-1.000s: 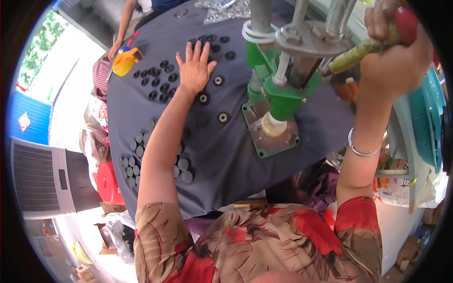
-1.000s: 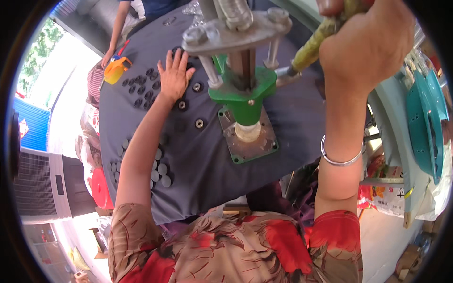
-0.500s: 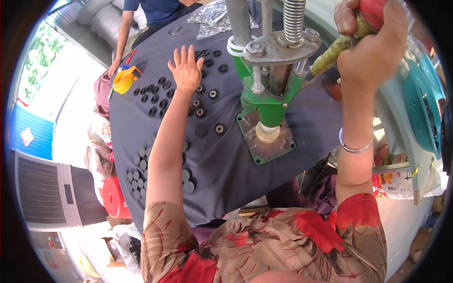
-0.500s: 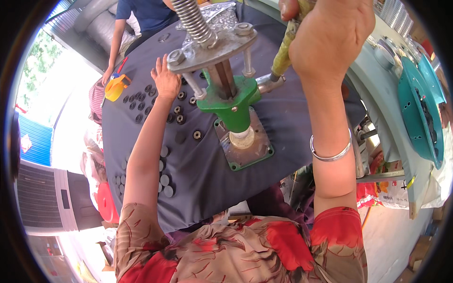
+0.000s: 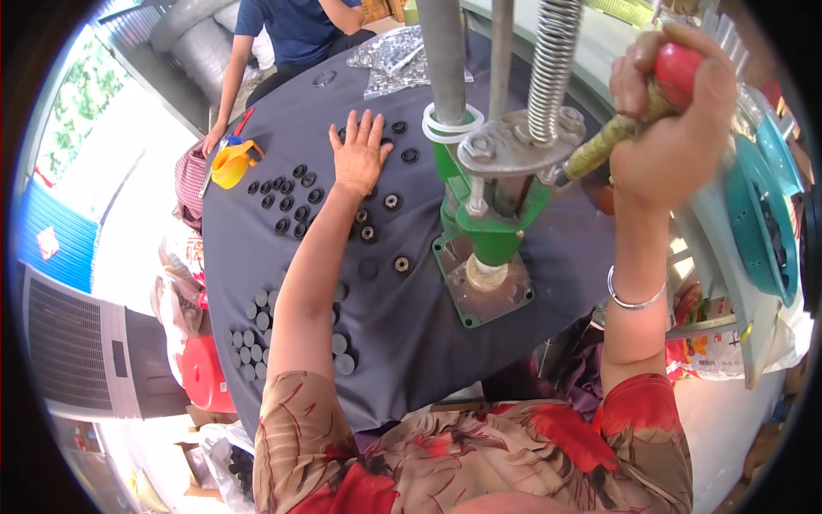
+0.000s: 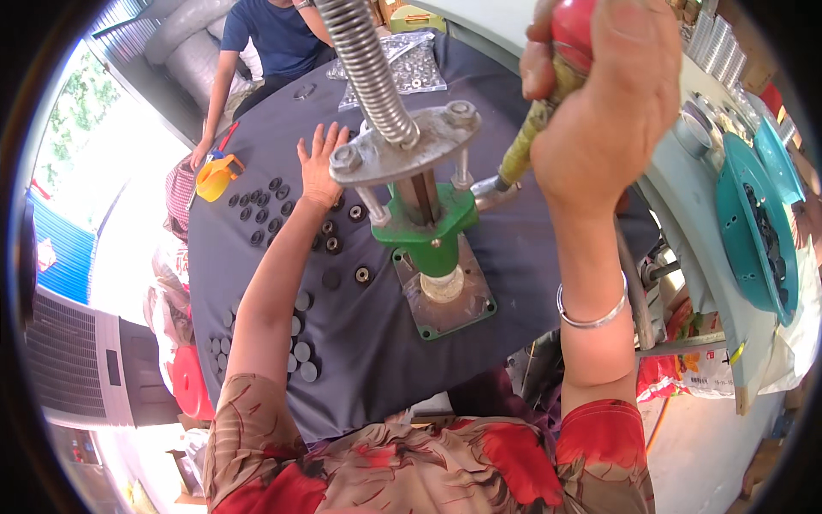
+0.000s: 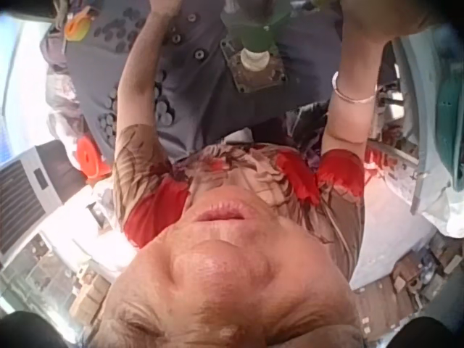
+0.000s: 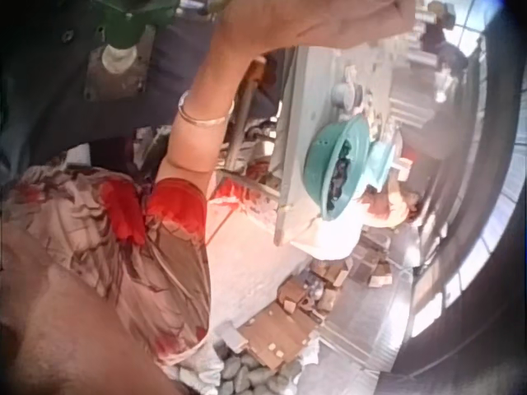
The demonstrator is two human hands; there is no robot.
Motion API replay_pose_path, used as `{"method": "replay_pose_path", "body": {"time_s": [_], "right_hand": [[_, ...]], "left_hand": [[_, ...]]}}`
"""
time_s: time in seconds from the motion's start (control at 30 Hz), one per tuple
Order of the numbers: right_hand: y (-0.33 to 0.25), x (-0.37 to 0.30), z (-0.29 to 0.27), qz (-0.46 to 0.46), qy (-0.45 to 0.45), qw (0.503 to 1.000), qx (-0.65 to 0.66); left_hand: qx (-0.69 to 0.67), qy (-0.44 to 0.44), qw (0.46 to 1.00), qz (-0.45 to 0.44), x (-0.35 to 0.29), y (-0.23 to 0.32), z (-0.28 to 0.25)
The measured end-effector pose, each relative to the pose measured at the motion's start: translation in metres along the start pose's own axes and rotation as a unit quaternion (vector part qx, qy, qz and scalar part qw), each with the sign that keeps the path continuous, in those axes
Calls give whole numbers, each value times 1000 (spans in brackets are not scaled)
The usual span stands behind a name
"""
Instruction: The person assembles small black plastic circular components using a hand press machine.
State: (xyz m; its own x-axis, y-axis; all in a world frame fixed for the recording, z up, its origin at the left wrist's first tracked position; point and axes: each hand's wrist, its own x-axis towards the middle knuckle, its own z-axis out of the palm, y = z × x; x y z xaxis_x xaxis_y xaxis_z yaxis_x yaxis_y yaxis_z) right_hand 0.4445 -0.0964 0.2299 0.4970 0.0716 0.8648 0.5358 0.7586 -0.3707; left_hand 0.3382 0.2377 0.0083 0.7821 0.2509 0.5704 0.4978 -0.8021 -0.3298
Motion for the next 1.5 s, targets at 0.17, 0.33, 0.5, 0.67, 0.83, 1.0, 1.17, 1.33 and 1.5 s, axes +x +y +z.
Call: {"method": "replay_pose_path", "body": {"time_s": [0.17,0.33,0.5,0.67,0.83,1.0,1.17,1.33,1.5], "right_hand": [[-10,6,23,-27,83,996,-28],[-3,6,24,-59,57,995,-51],[-16,4,18,-33,78,996,-38],[4,4,8,-57,23,997,-41],[-19,5,12,18,46,998,-47],[4,11,4,-38,29,999,5],[1,8,6,-11,33,999,13],[4,6,11,-23,30,998,43],[-1,4,7,-19,20,1000,5]], "left_hand": [[-63,69,994,-53,12,17,-33],[-213,23,975,54,-5,49,-14],[-178,-85,976,87,-8,65,-10],[-291,-26,956,-15,-10,44,-11],[-440,75,871,-206,-22,12,-92],[-417,-189,855,-243,-98,13,-156],[-288,-195,934,-79,-143,34,-170],[-237,-141,960,-52,-158,38,-154],[-186,-159,969,-33,-166,52,-164]]}}
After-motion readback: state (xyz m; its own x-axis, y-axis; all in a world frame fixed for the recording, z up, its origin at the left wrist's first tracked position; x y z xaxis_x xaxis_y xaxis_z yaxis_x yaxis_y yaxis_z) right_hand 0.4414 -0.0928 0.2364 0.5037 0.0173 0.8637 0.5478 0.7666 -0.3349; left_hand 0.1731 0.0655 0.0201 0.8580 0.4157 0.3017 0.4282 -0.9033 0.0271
